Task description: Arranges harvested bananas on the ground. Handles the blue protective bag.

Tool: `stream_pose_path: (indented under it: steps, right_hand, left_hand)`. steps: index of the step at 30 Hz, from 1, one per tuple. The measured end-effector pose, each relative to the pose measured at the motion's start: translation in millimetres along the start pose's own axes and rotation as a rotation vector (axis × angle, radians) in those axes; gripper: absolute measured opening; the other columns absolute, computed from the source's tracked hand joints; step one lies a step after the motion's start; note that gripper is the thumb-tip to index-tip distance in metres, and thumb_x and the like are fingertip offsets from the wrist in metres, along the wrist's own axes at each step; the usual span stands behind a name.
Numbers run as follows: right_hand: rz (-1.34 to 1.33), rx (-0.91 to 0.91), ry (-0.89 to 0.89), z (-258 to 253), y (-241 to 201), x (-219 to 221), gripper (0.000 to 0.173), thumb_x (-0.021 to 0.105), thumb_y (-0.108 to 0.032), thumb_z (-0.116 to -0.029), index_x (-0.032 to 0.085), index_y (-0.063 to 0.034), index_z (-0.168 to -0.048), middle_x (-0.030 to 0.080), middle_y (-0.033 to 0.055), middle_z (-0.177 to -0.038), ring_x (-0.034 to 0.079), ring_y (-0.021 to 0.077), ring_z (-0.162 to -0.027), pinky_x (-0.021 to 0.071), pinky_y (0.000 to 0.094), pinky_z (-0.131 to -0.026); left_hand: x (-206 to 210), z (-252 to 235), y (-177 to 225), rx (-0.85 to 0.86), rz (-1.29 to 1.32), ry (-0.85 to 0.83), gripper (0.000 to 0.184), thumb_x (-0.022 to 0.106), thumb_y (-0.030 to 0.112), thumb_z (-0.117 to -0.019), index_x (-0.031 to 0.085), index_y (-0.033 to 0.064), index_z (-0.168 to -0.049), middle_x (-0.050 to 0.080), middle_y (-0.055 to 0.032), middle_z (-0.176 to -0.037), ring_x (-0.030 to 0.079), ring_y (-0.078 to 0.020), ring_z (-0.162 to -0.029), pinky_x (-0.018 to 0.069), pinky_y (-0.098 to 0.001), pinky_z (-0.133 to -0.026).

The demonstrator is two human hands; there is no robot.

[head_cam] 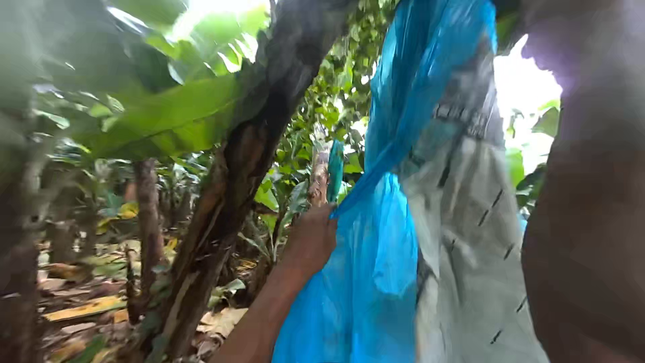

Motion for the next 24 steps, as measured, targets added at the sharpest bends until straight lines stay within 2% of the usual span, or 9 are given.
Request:
stream_pose_path:
  steps: [2,3,5,9,12,15,18,21,24]
  right_hand:
    - [-0.096,0.104,0.128,47.5,-2.9,-29.9,0.048,0.043,-0.041,-0.1048,0.056,-0.012,-0.141,0.066,0.0212,-0.118,0.067,0.0342,-0.096,0.0527,0.061,-0.084]
    - [-0.154,0.139,0.17,75.7,1.7,-37.5,0.051,0.04,-0.042,-0.1066,0.047,-0.0184,-0.152,0.067,0.0175,-0.12,0.068,0.0299,-0.091,0.0562,0.0563,-0.079]
    - [-0.346,0.19,0.225,139.9,16.1,-41.3,0.052,0.042,-0.038,-0.1096,0.036,-0.0216,-0.158,0.066,0.01,-0.106,0.065,0.0198,-0.067,0.0584,0.0444,-0.058]
    - [-0.697,0.499,0.167,294.9,38.0,-29.0,0.053,0.043,-0.02,-0.1081,0.031,-0.006,-0.158,0.065,0.0068,-0.095,0.058,0.013,-0.054,0.0531,0.0325,-0.045]
    - [-0.855,0.777,-0.008,417.2,32.1,-2.5,0.052,0.04,-0.015,-0.1061,0.028,0.0019,-0.154,0.063,0.0023,-0.087,0.057,0.0095,-0.051,0.0524,0.029,-0.043]
    - [-1.105,0.826,-0.238,507.5,-12.7,32.7,0.036,0.04,-0.01,-0.1056,0.041,-0.0034,-0.141,0.069,-0.0017,-0.088,0.067,0.013,-0.061,0.0611,0.0334,-0.054]
    - [-1.213,0.921,-0.509,567.5,-82.0,71.1,0.03,0.043,-0.006,-0.1034,0.048,0.0025,-0.132,0.072,0.0096,-0.097,0.073,0.0236,-0.074,0.0652,0.0423,-0.066]
    - [-1.175,0.912,-0.691,614.3,-153.8,114.3,0.036,0.049,-0.007,-0.1016,0.045,0.0052,-0.136,0.072,0.0135,-0.097,0.07,0.0209,-0.062,0.0616,0.0377,-0.052]
    - [-1.073,0.758,-0.725,645.8,-225.2,162.0,0.05,0.057,-0.006,-0.0977,0.047,0.0055,-0.145,0.071,0.0124,-0.089,0.067,0.0178,-0.06,0.0604,0.0381,-0.054]
  left_hand:
    - [7.5,13.5,-2.5,-0.051,0.002,-0.027,0.035,0.049,0.021,-0.1058,0.066,0.0084,-0.134,0.073,-0.0141,-0.118,0.071,-0.0291,-0.108,0.0556,-0.0518,-0.097]
    - [15.6,21.1,-5.5,-0.073,0.024,-0.035,0.034,0.05,0.022,-0.1052,0.067,0.0096,-0.133,0.073,-0.0126,-0.118,0.071,-0.0273,-0.108,0.056,-0.0512,-0.097]
    - [33.4,38.6,-12.2,-0.125,0.068,-0.074,0.034,0.052,0.022,-0.1041,0.066,0.0129,-0.134,0.073,-0.0087,-0.122,0.071,-0.0236,-0.111,0.0558,-0.0496,-0.099]
    - [53.0,83.3,-30.6,-0.203,0.1,-0.156,0.031,0.053,0.021,-0.1034,0.07,0.015,-0.128,0.074,-0.0068,-0.117,0.071,-0.0219,-0.107,0.0564,-0.0489,-0.097]
    - [42.1,112.0,-81.7,-0.372,0.124,-0.214,0.028,0.054,0.021,-0.1038,0.071,0.01,-0.122,0.073,-0.0125,-0.116,0.069,-0.0265,-0.109,0.054,-0.053,-0.098]
    - [11.2,125.5,-160.9,-0.638,0.115,-0.184,0.03,0.057,0.022,-0.1037,0.068,0.0046,-0.126,0.069,-0.0214,-0.12,0.067,-0.0354,-0.113,0.0514,-0.0583,-0.101]
    - [-16.2,110.8,-218.4,-0.699,-0.001,-0.085,0.03,0.056,0.024,-0.1033,0.069,0.0079,-0.125,0.07,-0.0223,-0.12,0.067,-0.0402,-0.114,0.0512,-0.0652,-0.098]
    - [-42.9,76.6,-250.8,-0.639,-0.05,-0.013,0.027,0.055,0.018,-0.1022,0.069,0.0061,-0.121,0.07,-0.0223,-0.118,0.066,-0.0405,-0.113,0.0509,-0.0649,-0.097]
    - [-78.3,40.7,-285.2,-0.591,-0.121,0.031,0.025,0.054,0.017,-0.1024,0.069,0.008,-0.12,0.071,-0.0202,-0.114,0.068,-0.0385,-0.109,0.0525,-0.0634,-0.093]
Point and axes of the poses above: each hand's wrist, its own z-axis away from the middle knuckle, its own x-axis out of the palm, y = z × x, the point moved 4 cm from there along -z, towards the middle knuckle
